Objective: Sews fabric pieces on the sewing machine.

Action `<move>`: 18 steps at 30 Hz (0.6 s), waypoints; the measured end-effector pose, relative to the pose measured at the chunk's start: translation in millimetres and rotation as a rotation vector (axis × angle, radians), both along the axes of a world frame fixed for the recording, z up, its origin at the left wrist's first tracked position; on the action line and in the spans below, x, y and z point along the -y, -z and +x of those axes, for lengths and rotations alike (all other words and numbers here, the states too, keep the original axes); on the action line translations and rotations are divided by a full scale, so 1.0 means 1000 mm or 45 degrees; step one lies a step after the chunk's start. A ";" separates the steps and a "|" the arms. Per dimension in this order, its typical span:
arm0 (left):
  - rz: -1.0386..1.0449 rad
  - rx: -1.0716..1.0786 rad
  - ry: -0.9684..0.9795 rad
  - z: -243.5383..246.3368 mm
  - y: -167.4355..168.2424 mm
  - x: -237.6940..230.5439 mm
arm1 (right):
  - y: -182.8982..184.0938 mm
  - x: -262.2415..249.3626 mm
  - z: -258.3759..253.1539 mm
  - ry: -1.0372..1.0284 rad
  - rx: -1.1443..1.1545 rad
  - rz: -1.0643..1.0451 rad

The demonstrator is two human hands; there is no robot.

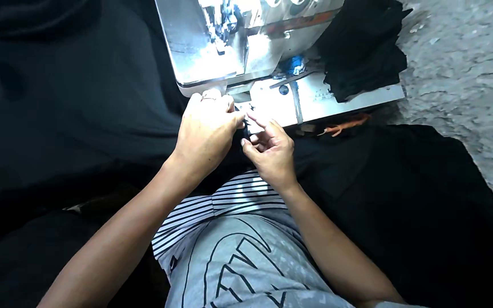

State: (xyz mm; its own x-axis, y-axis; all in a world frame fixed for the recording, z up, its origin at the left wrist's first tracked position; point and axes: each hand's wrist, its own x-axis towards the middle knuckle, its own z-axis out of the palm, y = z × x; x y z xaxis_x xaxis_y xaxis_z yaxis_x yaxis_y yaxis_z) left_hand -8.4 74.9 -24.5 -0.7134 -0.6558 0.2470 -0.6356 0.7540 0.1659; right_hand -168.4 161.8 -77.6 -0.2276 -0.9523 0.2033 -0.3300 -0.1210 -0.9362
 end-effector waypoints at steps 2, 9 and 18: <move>-0.019 -0.007 0.003 0.000 0.000 -0.001 | 0.000 -0.001 0.000 0.008 -0.018 0.009; -0.065 -0.029 -0.001 -0.002 0.003 -0.002 | 0.003 -0.004 -0.002 -0.020 -0.035 0.028; 0.109 -0.452 -0.452 0.056 -0.031 -0.040 | 0.006 0.017 -0.017 -0.181 0.020 0.145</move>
